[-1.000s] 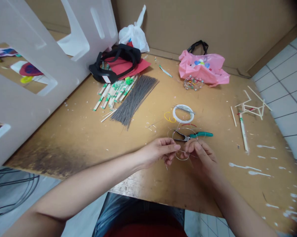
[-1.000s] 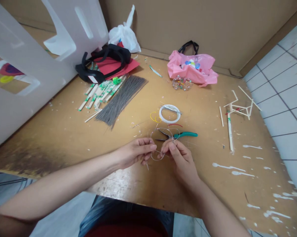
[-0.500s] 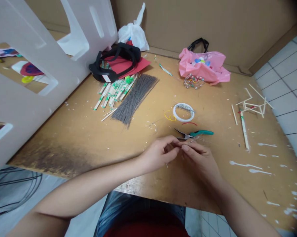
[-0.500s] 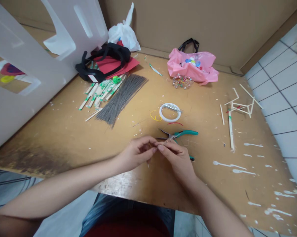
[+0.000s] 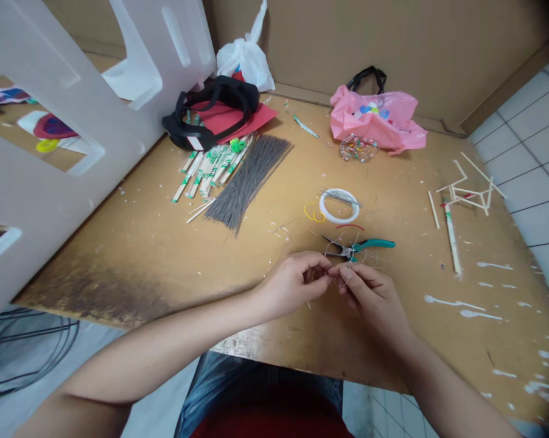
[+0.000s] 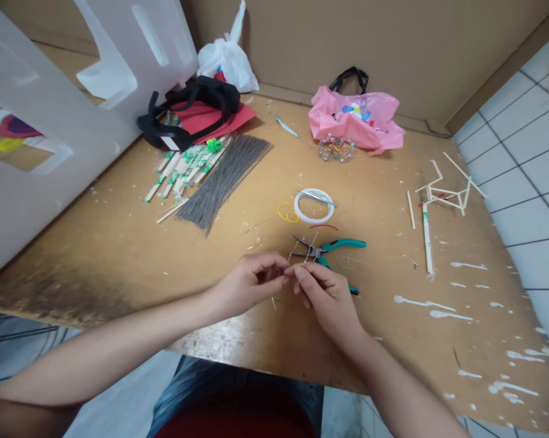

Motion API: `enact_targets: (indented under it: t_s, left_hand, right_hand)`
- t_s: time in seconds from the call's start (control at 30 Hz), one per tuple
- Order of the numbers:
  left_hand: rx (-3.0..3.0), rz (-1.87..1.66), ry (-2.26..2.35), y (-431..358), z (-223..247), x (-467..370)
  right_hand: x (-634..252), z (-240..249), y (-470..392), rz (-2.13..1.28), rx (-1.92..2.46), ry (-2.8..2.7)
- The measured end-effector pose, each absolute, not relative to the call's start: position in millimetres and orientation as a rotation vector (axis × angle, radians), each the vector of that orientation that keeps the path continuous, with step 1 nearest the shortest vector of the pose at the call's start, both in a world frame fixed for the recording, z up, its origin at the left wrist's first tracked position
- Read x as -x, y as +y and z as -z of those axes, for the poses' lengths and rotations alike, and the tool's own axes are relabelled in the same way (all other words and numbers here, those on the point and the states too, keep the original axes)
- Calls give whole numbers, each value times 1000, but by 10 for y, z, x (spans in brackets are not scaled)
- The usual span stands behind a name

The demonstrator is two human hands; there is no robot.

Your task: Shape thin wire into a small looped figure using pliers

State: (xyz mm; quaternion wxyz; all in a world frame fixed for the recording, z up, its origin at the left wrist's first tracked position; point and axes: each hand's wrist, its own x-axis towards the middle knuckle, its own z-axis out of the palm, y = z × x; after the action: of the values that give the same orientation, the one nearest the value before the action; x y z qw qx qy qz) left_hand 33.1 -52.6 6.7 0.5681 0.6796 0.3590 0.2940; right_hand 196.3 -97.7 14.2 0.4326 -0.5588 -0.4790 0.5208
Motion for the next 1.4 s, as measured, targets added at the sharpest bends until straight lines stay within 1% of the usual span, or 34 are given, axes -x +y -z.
enact_targets:
  t_s: [0.43,0.73,0.83,0.9,1.0,1.07,1.13,1.17,1.3,1.33,1.37,1.4]
  left_hand:
    - [-1809,-757,757,-504,-27,-309]
    - [-2009,-790,651,-443,17,-270]
    - [-1915,-926,725,-431,53,-288]
    - [-1789,-953,738,-423,57,-304]
    - [-1528,-799,709,-408,38,-319]
    - [-1332,-690,701,-388,16,-316]
    - [-1158,-643,712,-351,-12,-295]
    - [-1084,-640,725,-326,-30,-277]
    - [-983,-500,707,-223,-103,-188]
    - [-981,-468,692,-208,-115,-172]
    - [-989,-439,674,-200,-122,-161]
    - [-1001,-418,659,-199,-123,-157]
  right_hand:
    - [-2000,-74,-1040,-1284,1249,-1210]
    - [-2076,-134,-931,-1547,1174,-870]
    - [-2072,-177,-877,-1654,1167,-769]
    - [-2068,-184,-850,-1700,1152,-692]
    - [-2072,-163,-828,-1717,1138,-629]
    - [-2090,-141,-832,-1711,1188,-696]
    - [-2123,-128,-858,-1630,1302,-864]
    - [-2143,-129,-877,-1520,1372,-968]
    - [-2211,-181,-932,-761,1500,-1278]
    - [-2214,-199,-932,-682,1500,-1334]
    - [-2209,-214,-926,-701,1503,-1394]
    - [-2198,-225,-917,-802,1509,-1451]
